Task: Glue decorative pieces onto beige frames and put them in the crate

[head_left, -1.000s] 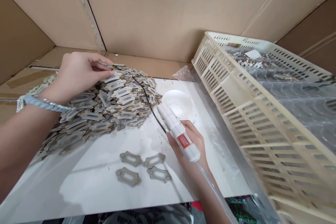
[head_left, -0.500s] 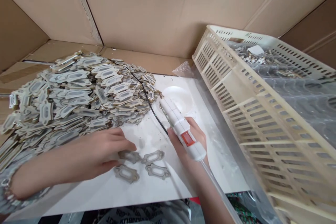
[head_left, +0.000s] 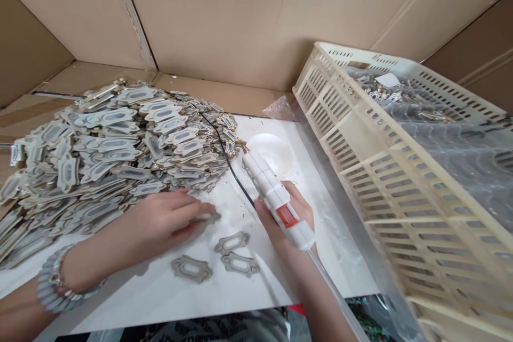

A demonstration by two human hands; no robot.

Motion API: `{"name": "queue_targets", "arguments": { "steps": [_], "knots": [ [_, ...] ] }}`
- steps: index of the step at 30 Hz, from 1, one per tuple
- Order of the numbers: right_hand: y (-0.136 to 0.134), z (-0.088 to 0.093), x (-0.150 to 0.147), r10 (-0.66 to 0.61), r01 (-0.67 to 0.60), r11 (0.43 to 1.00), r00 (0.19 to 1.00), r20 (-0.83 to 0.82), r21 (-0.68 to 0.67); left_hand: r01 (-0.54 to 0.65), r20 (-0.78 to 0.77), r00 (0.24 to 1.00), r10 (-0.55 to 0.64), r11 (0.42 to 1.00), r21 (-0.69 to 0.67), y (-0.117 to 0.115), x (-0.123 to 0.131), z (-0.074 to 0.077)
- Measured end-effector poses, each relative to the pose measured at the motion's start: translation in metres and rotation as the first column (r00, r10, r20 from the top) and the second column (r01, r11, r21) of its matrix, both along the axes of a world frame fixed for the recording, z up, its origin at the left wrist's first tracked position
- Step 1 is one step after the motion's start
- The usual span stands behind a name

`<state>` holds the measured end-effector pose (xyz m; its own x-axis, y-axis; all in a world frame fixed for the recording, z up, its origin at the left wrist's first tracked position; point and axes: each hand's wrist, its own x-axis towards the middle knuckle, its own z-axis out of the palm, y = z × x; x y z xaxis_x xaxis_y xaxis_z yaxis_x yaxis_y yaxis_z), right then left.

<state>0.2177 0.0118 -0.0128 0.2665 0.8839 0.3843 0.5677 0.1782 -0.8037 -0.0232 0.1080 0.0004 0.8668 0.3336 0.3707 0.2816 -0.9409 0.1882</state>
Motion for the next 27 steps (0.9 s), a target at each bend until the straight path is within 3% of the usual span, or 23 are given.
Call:
{"name": "queue_targets", "arguments": {
  "steps": [4, 7, 13, 18, 27],
  "knots": [
    [-0.003, 0.002, -0.002, 0.072, -0.072, 0.997, 0.997, -0.012, -0.011, -0.142, 0.221, 0.972, 0.083, 0.953, 0.266, 0.017, 0.002, 0.026],
    [-0.005, 0.001, -0.003, 0.171, -0.171, 0.985, 0.985, -0.018, -0.003, -0.213, 0.285, 0.952, 0.109, 0.906, 0.365, 0.023, 0.005, 0.036],
    [-0.005, -0.001, -0.008, 0.305, -0.306, 0.952, 0.951, -0.057, 0.0, -0.266, 0.312, 0.939, 0.144, 0.879, 0.395, 0.016, 0.0, 0.025],
    [-0.004, 0.0, -0.012, 0.298, -0.296, 0.954, 0.954, 0.033, -0.048, -0.289, 0.308, 0.936, 0.171, 0.873, 0.394, 0.012, -0.007, 0.024],
    [-0.006, 0.002, -0.015, 0.283, -0.28, 0.957, 0.958, 0.048, -0.073, -0.298, 0.309, 0.934, 0.178, 0.867, 0.4, 0.01, -0.01, 0.025]
  ]
}}
